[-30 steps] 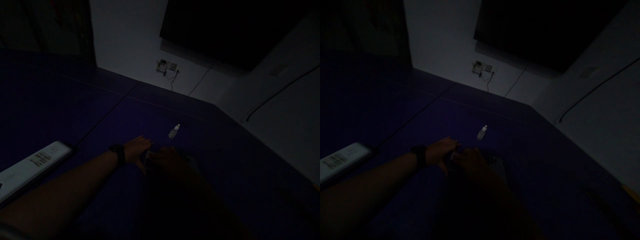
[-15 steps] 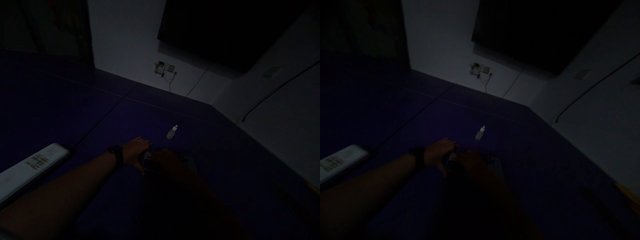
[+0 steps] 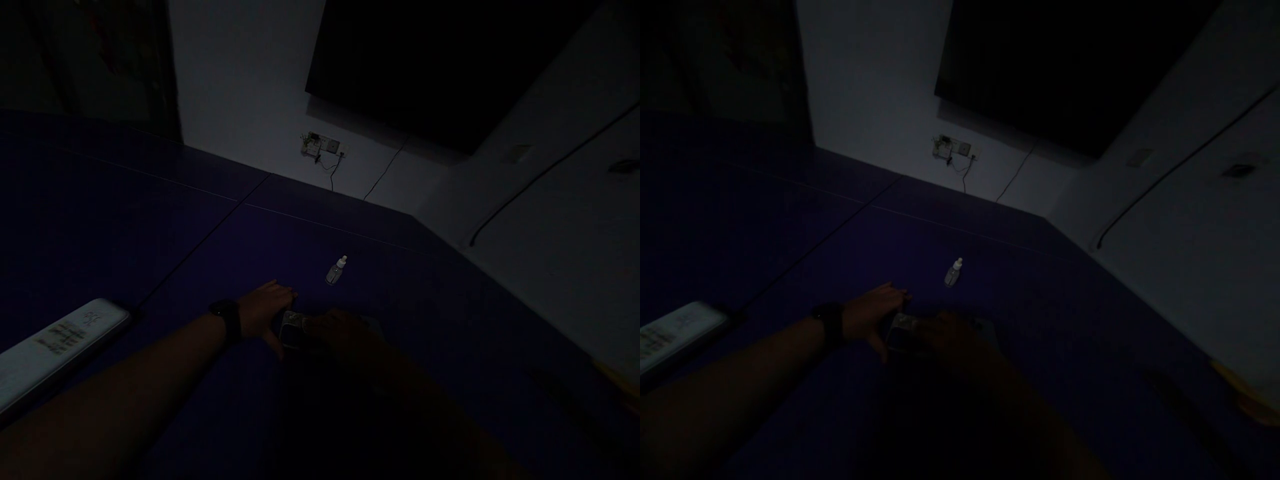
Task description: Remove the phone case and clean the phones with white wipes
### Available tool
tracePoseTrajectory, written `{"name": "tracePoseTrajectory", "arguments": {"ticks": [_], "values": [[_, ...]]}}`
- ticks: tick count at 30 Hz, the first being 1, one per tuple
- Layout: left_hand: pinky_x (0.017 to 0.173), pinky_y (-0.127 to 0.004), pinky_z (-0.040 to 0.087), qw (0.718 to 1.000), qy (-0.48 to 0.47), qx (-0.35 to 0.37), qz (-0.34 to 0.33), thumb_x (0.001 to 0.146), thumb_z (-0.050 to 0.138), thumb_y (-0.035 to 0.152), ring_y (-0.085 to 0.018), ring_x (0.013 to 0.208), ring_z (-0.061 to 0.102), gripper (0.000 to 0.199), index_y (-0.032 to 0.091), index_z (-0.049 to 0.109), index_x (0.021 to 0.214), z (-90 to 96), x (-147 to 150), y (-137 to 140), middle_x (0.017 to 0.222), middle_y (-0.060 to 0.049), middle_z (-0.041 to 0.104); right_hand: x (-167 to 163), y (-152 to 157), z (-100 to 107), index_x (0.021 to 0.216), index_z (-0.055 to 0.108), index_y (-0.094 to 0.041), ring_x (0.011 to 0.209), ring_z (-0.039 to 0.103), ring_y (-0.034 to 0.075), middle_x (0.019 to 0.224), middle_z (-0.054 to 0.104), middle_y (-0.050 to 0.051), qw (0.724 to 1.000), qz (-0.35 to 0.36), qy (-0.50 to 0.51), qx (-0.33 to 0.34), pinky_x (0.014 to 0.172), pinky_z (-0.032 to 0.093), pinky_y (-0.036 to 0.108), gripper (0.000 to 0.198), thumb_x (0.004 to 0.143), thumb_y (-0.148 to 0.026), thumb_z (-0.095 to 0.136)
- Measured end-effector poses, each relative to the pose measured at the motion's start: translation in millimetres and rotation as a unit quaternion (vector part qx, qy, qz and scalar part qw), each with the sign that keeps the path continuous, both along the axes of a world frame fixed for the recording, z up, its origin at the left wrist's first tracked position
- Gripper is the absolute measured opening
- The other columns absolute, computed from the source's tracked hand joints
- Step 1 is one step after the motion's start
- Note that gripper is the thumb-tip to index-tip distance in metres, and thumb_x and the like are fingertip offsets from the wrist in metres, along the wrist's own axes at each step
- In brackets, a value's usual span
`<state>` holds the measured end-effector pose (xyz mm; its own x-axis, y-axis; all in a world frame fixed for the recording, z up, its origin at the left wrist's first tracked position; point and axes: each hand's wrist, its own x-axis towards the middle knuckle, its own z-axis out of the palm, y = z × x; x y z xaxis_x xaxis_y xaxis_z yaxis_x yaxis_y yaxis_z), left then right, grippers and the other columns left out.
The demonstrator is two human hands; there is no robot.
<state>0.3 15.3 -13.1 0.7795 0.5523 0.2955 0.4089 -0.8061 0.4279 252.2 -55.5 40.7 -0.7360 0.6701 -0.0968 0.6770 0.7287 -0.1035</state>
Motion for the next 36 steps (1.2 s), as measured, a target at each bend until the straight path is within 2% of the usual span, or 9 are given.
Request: {"name": "tracePoseTrajectory", "arguments": {"ticks": [6,9,12,19,23,25,28,31,36], "values": [[0.115,-0.066,0.023,1.000,0.006,-0.004,0.002,0.043,0.082,0.080,-0.042,0.134,0.049,0.112,0.021,0.048,0.132,0.5,-1,0,0.140,-0.022,0.056,1,0,-7,0.140,0.054,-0.018,0.122,0.054,0.024,0.141,0.059,0.010,0.998,-0.038,0.032,0.046,0.107,0.040,0.042,0.046,0.094,-0.015,0.052],[0.115,-0.065,0.024,1.000,0.010,0.002,0.002,0.043,0.081,0.081,-0.041,0.133,0.051,0.107,0.022,0.051,0.127,2.5,-2,-1,0.137,-0.020,0.058,11,-2,-4,0.134,0.061,-0.018,0.114,0.058,0.025,0.133,0.064,0.011,0.997,-0.054,0.028,0.038,0.101,0.044,0.042,0.042,0.092,-0.018,0.057],[0.117,-0.064,0.022,1.000,0.019,0.001,-0.005,0.045,0.079,0.082,-0.040,0.134,0.049,0.096,0.022,0.055,0.116,5.4,-2,-1,0.138,-0.019,0.058,15,-8,-4,0.127,0.065,-0.021,0.106,0.060,0.023,0.131,0.066,0.009,0.998,-0.046,0.033,0.035,0.093,0.047,0.039,0.038,0.091,-0.012,0.054],[0.117,-0.064,0.022,0.999,0.040,-0.001,0.001,0.046,0.078,0.083,-0.040,0.132,0.051,0.091,0.021,0.054,0.110,11.1,-1,-3,0.137,-0.019,0.059,4,-8,-9,0.135,0.058,-0.018,0.111,0.057,0.025,0.135,0.063,0.011,0.992,-0.076,0.043,0.092,0.097,0.044,0.043,0.043,0.094,-0.007,0.048],[0.118,-0.063,0.021,0.999,0.032,-0.002,-0.002,0.048,0.078,0.083,-0.039,0.134,0.049,0.087,0.023,0.055,0.106,9.4,-2,-3,0.139,-0.018,0.058,4,-10,-12,0.129,0.062,-0.022,0.107,0.058,0.023,0.134,0.064,0.008,0.996,-0.041,0.028,0.077,0.092,0.045,0.040,0.039,0.095,-0.009,0.050],[0.118,-0.063,0.020,0.999,0.033,-0.004,-0.003,0.048,0.077,0.083,-0.039,0.135,0.048,0.086,0.023,0.055,0.106,8.8,-2,-3,0.139,-0.017,0.057,2,-12,-12,0.131,0.060,-0.023,0.106,0.057,0.023,0.134,0.063,0.008,0.996,-0.029,0.033,0.074,0.091,0.044,0.040,0.040,0.096,-0.010,0.049],[0.117,-0.064,0.021,0.999,0.033,-0.011,-0.002,0.047,0.078,0.083,-0.040,0.135,0.047,0.089,0.022,0.055,0.109,8.9,-2,-3,0.139,-0.018,0.057,3,-13,-10,0.134,0.059,-0.021,0.108,0.056,0.025,0.133,0.063,0.010,0.995,-0.056,0.029,0.083,0.094,0.043,0.043,0.042,0.095,-0.011,0.048],[0.116,-0.065,0.022,1.000,0.022,-0.010,-0.001,0.047,0.078,0.083,-0.040,0.134,0.049,0.092,0.022,0.055,0.111,9.0,-1,-3,0.138,-0.018,0.058,10,-12,-5,0.126,0.066,-0.023,0.106,0.057,0.025,0.131,0.066,0.009,0.994,-0.080,0.010,0.074,0.094,0.042,0.045,0.038,0.093,-0.011,0.051],[0.116,-0.066,0.022,1.000,0.029,-0.008,0.002,0.046,0.079,0.082,-0.042,0.135,0.047,0.093,0.021,0.054,0.111,7.8,-1,-3,0.139,-0.019,0.057,12,-12,-2,0.128,0.064,-0.026,0.107,0.058,0.024,0.133,0.065,0.007,0.997,-0.062,0.008,0.050,0.094,0.042,0.043,0.039,0.093,-0.013,0.054]]}}
